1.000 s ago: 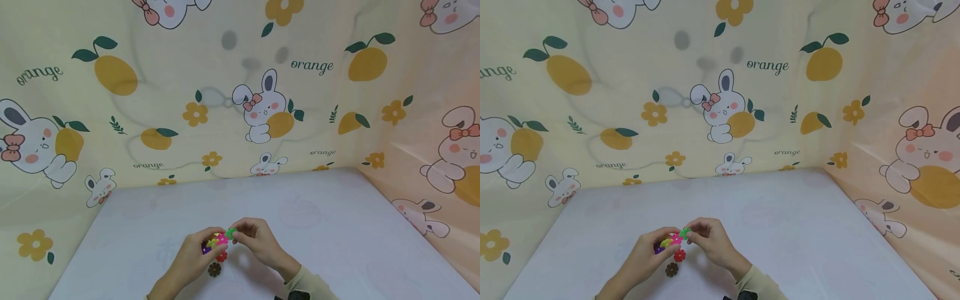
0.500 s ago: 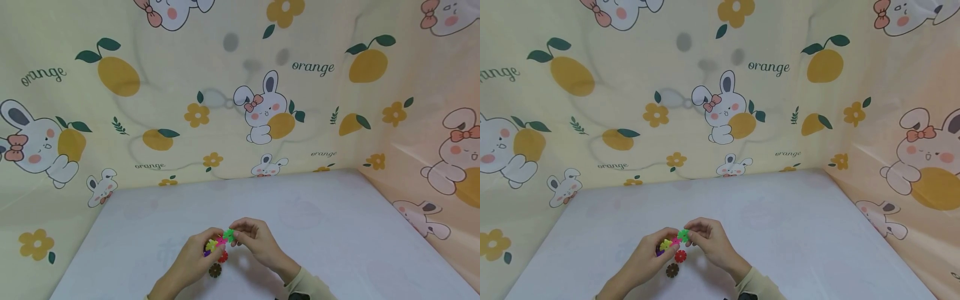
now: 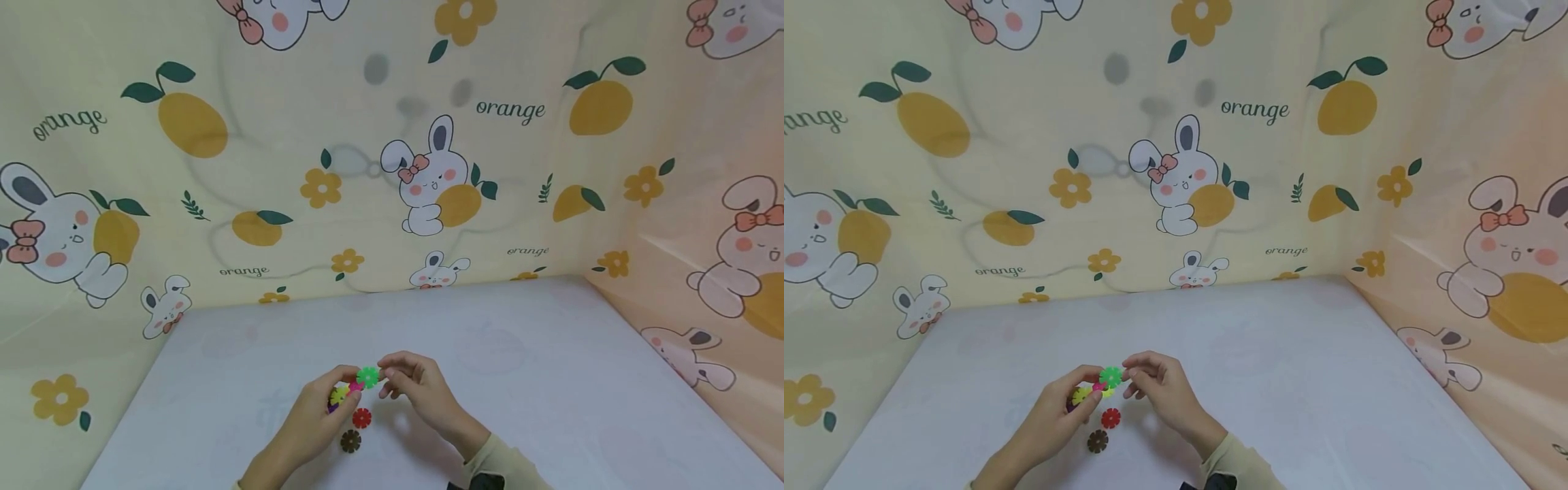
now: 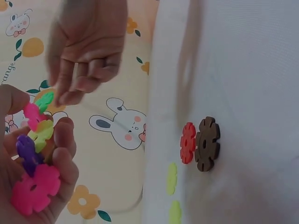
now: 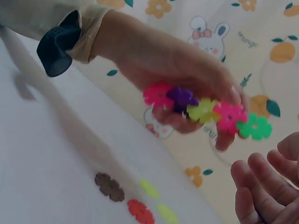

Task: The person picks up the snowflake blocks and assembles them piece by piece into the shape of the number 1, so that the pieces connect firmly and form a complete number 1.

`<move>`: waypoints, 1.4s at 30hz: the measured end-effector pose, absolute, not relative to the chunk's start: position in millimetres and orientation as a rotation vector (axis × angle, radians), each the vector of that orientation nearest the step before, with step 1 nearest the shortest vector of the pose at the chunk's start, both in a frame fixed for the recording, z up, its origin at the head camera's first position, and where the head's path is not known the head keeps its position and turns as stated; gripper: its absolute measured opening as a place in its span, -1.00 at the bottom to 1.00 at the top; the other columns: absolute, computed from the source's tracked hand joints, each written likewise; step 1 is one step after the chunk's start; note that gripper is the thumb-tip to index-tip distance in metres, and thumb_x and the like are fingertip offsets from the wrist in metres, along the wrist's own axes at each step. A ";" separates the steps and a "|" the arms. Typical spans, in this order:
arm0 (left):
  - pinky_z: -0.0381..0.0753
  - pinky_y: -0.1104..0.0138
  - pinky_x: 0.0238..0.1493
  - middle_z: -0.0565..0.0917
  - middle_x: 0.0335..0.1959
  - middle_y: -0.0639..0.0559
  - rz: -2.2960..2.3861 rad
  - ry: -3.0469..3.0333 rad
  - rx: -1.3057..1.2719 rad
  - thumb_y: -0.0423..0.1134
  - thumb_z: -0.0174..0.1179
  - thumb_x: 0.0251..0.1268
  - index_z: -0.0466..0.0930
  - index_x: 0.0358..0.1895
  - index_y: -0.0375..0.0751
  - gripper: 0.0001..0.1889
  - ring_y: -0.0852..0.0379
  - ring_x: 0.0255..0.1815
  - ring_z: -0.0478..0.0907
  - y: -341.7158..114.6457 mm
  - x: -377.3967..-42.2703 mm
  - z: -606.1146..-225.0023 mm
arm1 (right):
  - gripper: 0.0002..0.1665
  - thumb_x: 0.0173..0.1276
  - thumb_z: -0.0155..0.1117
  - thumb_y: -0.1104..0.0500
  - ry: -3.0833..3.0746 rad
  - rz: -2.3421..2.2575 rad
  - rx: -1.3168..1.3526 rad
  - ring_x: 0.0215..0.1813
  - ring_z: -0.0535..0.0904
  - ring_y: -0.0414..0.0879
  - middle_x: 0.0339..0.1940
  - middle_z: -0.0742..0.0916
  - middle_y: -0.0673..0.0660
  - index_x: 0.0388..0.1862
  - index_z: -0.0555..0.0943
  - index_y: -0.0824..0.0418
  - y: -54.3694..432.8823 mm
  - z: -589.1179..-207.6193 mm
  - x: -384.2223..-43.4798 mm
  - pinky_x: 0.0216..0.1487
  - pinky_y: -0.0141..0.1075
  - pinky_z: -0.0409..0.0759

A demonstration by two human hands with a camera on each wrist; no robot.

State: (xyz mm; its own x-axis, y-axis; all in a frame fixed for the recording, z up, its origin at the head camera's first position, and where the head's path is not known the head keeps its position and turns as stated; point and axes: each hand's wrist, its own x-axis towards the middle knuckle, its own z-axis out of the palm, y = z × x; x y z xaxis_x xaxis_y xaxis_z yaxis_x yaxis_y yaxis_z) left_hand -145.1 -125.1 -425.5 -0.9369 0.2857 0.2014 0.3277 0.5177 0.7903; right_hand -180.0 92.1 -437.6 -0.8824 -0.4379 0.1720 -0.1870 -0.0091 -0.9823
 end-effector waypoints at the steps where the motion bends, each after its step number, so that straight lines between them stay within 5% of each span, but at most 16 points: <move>1: 0.61 0.45 -0.22 0.72 0.00 0.02 -1.420 -2.704 -0.533 -0.20 0.18 0.45 0.59 0.15 -0.05 -0.73 0.35 -0.35 0.56 -125.3 -145.3 -425.1 | -0.63 0.60 0.07 0.18 2.086 -1.991 -0.651 -0.27 0.71 -0.26 -0.05 0.71 0.47 0.13 0.54 0.48 92.2 -439.6 -181.2 -0.13 -0.28 0.70; 10: 0.50 0.43 -0.40 0.73 -0.13 0.06 -1.445 -2.710 -0.490 -0.19 0.18 0.46 0.61 0.02 0.05 -0.84 0.31 -0.44 0.44 -126.5 -146.0 -421.8 | -0.73 0.51 0.13 0.26 2.255 -1.755 -0.731 -0.26 0.70 -0.10 -0.11 0.74 0.44 0.02 0.63 0.42 87.3 -466.4 -186.7 -0.18 -0.33 0.67; 18: 0.48 0.44 -0.40 0.71 -0.12 0.01 -1.525 -2.674 -0.460 -0.18 0.17 0.46 0.61 0.05 -0.01 -0.81 0.26 -0.35 0.48 -127.7 -149.3 -422.0 | -0.75 0.54 0.17 0.15 2.252 -1.547 -0.823 -0.20 0.69 -0.20 -0.12 0.80 0.22 -0.04 0.67 0.30 76.5 -473.8 -173.4 -0.18 -0.44 0.61; 28: 0.29 0.54 -0.68 0.64 -0.21 -0.19 -2.002 -2.518 -0.506 -0.23 0.06 0.56 0.52 0.12 -0.28 -0.75 0.36 -0.66 0.36 -132.1 -150.6 -416.6 | -0.76 0.51 0.21 0.15 2.268 -1.510 -0.875 -0.30 0.59 -0.38 -0.16 0.79 0.18 -0.05 0.69 0.30 68.6 -475.2 -162.7 -0.22 -0.47 0.59; 36: 0.29 0.55 -0.68 0.65 -0.24 -0.17 -2.027 -2.497 -0.475 -0.18 0.10 0.55 0.57 0.04 -0.23 -0.79 0.36 -0.68 0.32 -131.9 -151.4 -421.1 | -0.79 0.40 0.31 0.20 2.312 -1.403 -0.904 -0.43 0.42 -0.46 -0.41 0.61 -0.17 -0.03 0.70 0.21 63.0 -482.7 -159.4 -0.36 -0.56 0.46; 42: 0.26 0.56 -0.73 0.67 -0.20 -0.29 -2.031 -2.484 -0.462 -0.20 0.12 0.53 0.58 0.03 -0.21 -0.81 0.37 -0.74 0.28 -129.5 -151.8 -426.0 | -0.63 0.29 0.41 0.26 2.389 -1.266 -1.054 -0.44 0.33 -0.50 -0.43 0.53 -0.19 0.08 0.68 0.22 62.7 -486.3 -159.2 -0.37 -0.62 0.39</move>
State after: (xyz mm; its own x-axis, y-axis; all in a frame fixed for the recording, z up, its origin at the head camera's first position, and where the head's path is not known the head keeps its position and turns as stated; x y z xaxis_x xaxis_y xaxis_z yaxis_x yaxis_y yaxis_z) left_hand -151.8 -129.5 -426.0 -0.9544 0.2808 0.1013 0.1551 0.1765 0.9720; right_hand -159.2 62.7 -486.3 -0.7114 -0.6930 0.1172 -0.4860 0.3646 -0.7943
